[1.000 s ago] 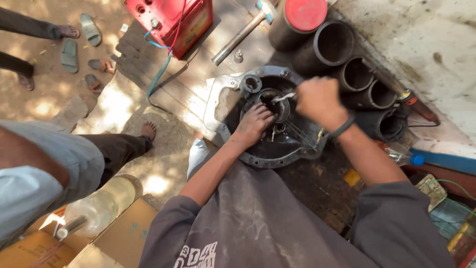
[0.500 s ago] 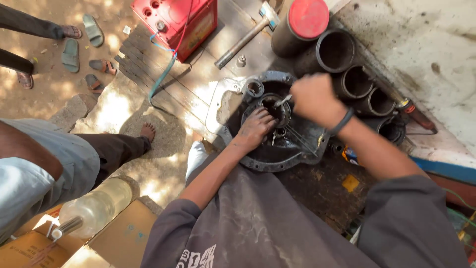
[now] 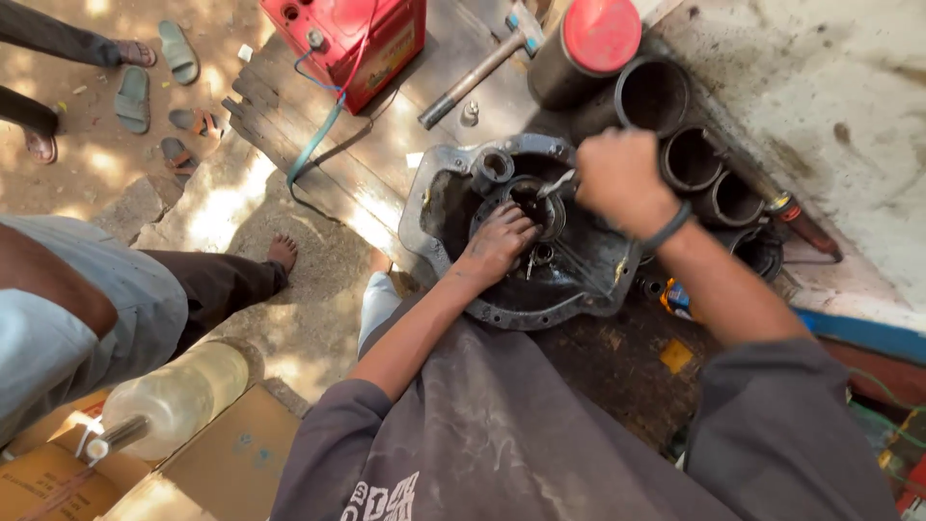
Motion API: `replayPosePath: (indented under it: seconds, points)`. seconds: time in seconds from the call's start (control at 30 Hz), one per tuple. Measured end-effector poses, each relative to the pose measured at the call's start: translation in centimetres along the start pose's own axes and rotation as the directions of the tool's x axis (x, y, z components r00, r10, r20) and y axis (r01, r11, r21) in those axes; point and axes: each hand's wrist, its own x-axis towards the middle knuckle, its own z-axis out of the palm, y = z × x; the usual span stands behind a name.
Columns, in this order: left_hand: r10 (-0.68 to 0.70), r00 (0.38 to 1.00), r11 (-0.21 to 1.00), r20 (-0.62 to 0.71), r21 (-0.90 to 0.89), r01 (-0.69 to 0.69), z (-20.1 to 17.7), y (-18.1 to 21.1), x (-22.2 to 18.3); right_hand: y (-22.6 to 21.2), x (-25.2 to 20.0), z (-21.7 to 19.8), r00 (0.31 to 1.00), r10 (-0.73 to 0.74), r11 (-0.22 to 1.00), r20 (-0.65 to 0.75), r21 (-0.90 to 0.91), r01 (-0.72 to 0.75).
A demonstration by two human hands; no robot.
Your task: Cleaning and assembling internal mechanical components within a housing using a brush and liquid.
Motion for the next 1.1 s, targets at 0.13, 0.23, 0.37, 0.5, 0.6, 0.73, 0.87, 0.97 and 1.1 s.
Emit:
replayPosePath:
  seconds: [0.13, 0.23, 0.37, 0.5, 0.6, 0.73, 0.87, 0.97, 1.1]
  points:
    - [-0.003, 1.000, 1.000, 0.007, -0.006, 0.003, -0.2, 0.2, 0.0, 0.1, 0.6, 2.0, 0.999, -0.034, 0.998, -0.037, -0.050, 0.032]
    - [-0.010, 0.999, 1.000, 0.031, 0.007, 0.010, -0.7, 0.4, 0.5, 0.5, 0.9, 0.7, 0.999, -0.016, 1.000, -0.038, -0.014, 0.015]
    - [-0.025, 0.997, 0.999, 0.074, 0.036, 0.023, -1.1, 0.9, 0.3, -0.5, 0.5, 0.6, 1.000, -0.019, 1.000, 0.014, 0.003, 0.019]
    - [-0.036, 0.990, 0.995, 0.133, 0.099, 0.023, -1.7, 1.2, 1.1, 0.2, 0.3, -0.1, 0.998, 0.056, 0.998, 0.008, 0.005, -0.056]
    - [-0.041, 0.993, 0.994, 0.107, 0.103, 0.030, -0.8, 0.8, 0.6, -1.2, -0.1, 1.3, 0.999, 0.031, 1.000, 0.021, 0.001, -0.031]
    - [-0.033, 0.996, 0.991, 0.081, 0.128, 0.022, 0.1, 0.7, 0.2, 0.8, -0.4, 0.5, 0.999, 0.041, 0.999, 0.007, 0.011, -0.041]
    - [-0.026, 0.995, 0.992, 0.094, 0.129, 0.014, -0.4, 0.4, 0.2, 0.5, -0.9, 0.7, 0.998, 0.058, 0.998, -0.011, 0.037, -0.057]
    - [0.007, 0.998, 0.994, 0.069, 0.109, -0.015, 0.9, -0.7, -0.2, 1.5, -1.5, -0.5, 0.997, 0.081, 0.995, -0.016, 0.053, -0.080]
    - [-0.020, 0.996, 0.997, 0.089, 0.075, 0.014, 0.1, -0.3, -1.3, 0.4, -3.1, -3.5, 0.990, 0.123, 0.982, 0.064, 0.139, -0.130]
